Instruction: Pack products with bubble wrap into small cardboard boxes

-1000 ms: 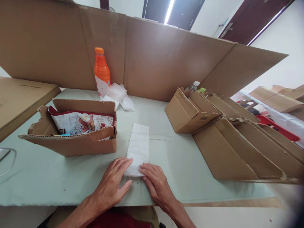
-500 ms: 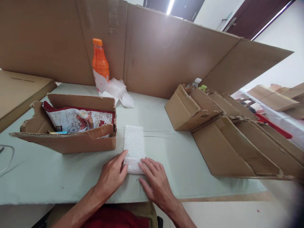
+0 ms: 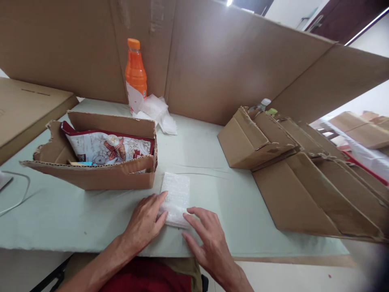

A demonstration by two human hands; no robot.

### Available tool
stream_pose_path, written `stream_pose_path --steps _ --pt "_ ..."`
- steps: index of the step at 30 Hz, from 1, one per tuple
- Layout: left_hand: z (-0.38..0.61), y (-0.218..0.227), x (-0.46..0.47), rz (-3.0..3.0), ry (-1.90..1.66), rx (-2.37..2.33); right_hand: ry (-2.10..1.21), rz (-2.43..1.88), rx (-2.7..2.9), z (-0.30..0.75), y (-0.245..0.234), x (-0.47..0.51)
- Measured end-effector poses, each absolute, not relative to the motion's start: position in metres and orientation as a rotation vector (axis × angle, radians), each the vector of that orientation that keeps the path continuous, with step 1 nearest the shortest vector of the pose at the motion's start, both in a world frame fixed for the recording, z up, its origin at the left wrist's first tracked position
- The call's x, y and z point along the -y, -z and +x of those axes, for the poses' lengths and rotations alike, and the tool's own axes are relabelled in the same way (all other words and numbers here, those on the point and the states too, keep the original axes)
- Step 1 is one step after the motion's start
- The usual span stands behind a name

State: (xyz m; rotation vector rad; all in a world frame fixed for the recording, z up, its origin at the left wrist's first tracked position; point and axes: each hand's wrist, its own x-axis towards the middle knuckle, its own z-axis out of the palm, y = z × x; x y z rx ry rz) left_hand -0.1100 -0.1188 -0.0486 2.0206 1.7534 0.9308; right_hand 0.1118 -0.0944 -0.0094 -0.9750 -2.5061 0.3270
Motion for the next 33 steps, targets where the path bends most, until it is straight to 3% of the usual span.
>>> stream_pose_path --steps 5,11,19,25,30,33 --pt "-0.111 0.043 0.121 2.071 -1.047 -1.718 -0.340 -0.947 2.574 0.099 0.021 0.083" --pt "-0.112 0.029 0.139 2.009 -1.000 -1.550 -0.713 -1.064 2.497 0.111 0.019 0.083" --pt "-0.103 0.049 0.093 1.972 -0.888 -1.864 -0.233 -1.089 2.498 0.105 0.029 0.052" --pt "-0.106 0.057 0.107 1.940 -0.931 -1.901 -0.329 -1.040 2.618 0.093 0.036 0.018" --pt "-0.112 0.049 0.119 1.776 -0.966 -1.671 -0.605 -0.917 2.482 0.101 0.033 0.040" --pt "-0.110 0.041 0.119 1.686 -0.902 -1.510 -0.591 -0.948 2.431 0.114 0.025 0.053"
